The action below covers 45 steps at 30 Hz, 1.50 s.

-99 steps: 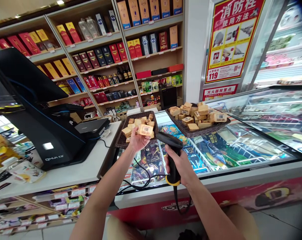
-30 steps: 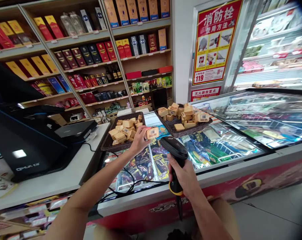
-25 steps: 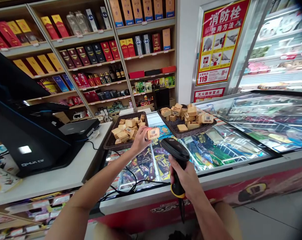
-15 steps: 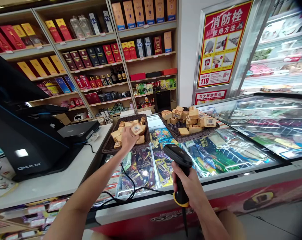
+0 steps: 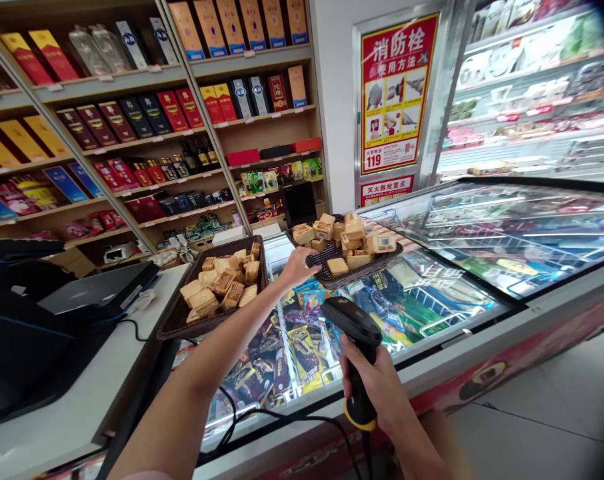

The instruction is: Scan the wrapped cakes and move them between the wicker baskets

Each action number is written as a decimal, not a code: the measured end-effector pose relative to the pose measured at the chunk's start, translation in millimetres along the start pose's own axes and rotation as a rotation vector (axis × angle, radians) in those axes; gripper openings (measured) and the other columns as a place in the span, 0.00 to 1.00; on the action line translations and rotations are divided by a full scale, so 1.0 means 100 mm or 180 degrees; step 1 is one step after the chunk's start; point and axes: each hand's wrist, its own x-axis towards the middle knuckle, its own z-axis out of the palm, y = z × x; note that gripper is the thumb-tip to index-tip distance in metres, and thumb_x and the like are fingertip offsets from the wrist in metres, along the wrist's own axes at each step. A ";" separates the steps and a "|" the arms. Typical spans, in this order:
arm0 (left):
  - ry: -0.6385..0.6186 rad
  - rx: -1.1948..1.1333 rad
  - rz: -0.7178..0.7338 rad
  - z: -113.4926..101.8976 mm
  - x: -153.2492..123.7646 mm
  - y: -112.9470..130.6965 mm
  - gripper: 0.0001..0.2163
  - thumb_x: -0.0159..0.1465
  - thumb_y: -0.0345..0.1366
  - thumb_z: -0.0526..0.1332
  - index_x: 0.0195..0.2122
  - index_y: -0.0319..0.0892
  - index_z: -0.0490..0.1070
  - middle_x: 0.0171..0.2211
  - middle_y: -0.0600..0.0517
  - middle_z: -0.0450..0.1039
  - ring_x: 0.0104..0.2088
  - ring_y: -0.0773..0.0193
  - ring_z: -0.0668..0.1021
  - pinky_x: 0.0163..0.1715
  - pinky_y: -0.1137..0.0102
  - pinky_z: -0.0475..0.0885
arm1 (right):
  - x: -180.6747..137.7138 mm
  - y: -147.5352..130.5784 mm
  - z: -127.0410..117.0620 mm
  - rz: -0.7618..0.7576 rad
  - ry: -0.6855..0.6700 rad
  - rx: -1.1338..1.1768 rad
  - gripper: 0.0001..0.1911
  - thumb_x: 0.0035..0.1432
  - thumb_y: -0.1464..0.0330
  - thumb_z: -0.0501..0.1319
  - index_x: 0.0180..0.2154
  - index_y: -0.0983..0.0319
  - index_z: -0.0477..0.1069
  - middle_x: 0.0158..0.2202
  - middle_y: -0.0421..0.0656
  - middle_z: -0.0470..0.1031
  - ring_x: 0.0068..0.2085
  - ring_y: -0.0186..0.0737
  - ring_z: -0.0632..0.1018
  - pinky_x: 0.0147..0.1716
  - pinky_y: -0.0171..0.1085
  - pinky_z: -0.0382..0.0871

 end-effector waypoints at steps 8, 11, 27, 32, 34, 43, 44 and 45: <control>-0.0955 -0.0472 -0.0066 0.54 0.70 0.21 0.17 0.50 0.34 0.71 0.42 0.45 0.78 0.46 0.46 0.79 0.47 0.52 0.79 0.51 0.60 0.72 | 0.02 -0.14 -0.38 -0.0122 0.0300 -0.0113 0.31 0.49 0.42 0.67 0.18 0.62 0.65 0.12 0.38 0.63 0.14 0.31 0.66 0.15 0.30 0.60; -0.0686 -0.0733 -0.0271 0.51 0.67 0.19 0.23 0.48 0.36 0.73 0.46 0.41 0.77 0.51 0.42 0.77 0.53 0.46 0.76 0.57 0.54 0.67 | 0.02 -0.13 -0.40 -0.0167 0.0363 -0.0031 0.30 0.48 0.43 0.68 0.18 0.62 0.66 0.14 0.38 0.64 0.14 0.30 0.67 0.14 0.31 0.60; -0.0173 -0.3526 -0.0889 -0.69 -1.10 -0.35 0.26 0.59 0.47 0.56 0.54 0.38 0.69 0.55 0.40 0.76 0.58 0.45 0.75 0.56 0.50 0.71 | 0.09 -0.15 0.56 -0.0169 -0.0686 0.0044 0.27 0.49 0.45 0.68 0.22 0.61 0.66 0.17 0.36 0.67 0.14 0.31 0.69 0.14 0.31 0.61; -0.0005 -0.3671 -0.1059 -0.94 -1.49 -0.48 0.23 0.58 0.48 0.59 0.51 0.41 0.72 0.51 0.41 0.78 0.57 0.44 0.75 0.55 0.47 0.70 | 0.03 0.00 0.86 -0.0112 -0.0771 -0.0060 0.28 0.49 0.45 0.68 0.21 0.62 0.66 0.15 0.35 0.66 0.14 0.30 0.68 0.13 0.30 0.60; 0.0039 -0.3665 -0.1101 -1.00 -1.58 -0.51 0.23 0.58 0.48 0.59 0.50 0.41 0.72 0.50 0.41 0.79 0.57 0.43 0.75 0.55 0.45 0.70 | -0.01 0.04 0.91 -0.0133 -0.0809 -0.0093 0.28 0.50 0.44 0.67 0.21 0.62 0.66 0.15 0.36 0.66 0.14 0.30 0.68 0.13 0.30 0.60; 0.0570 -0.3100 -0.1226 -1.16 -1.72 -0.62 0.24 0.60 0.50 0.60 0.53 0.41 0.71 0.49 0.43 0.79 0.53 0.47 0.78 0.54 0.49 0.72 | 0.06 -0.03 0.92 -0.0250 -0.0962 -0.0150 0.28 0.50 0.45 0.68 0.21 0.62 0.65 0.16 0.36 0.66 0.14 0.30 0.69 0.14 0.30 0.61; 0.0727 -0.2948 -0.1239 -1.21 -1.72 -0.66 0.24 0.61 0.50 0.60 0.54 0.42 0.70 0.51 0.43 0.78 0.54 0.48 0.77 0.55 0.50 0.72 | 0.10 -0.08 0.91 -0.0289 -0.0979 -0.0158 0.28 0.49 0.45 0.68 0.22 0.62 0.66 0.17 0.36 0.67 0.14 0.30 0.69 0.14 0.30 0.62; 0.0899 -0.2772 -0.1263 -1.27 -1.71 -0.71 0.25 0.61 0.49 0.61 0.56 0.43 0.69 0.53 0.44 0.77 0.55 0.49 0.77 0.55 0.52 0.72 | 0.15 -0.13 0.90 -0.0329 -0.1002 -0.0188 0.28 0.48 0.45 0.69 0.23 0.62 0.66 0.17 0.36 0.67 0.15 0.30 0.69 0.13 0.31 0.62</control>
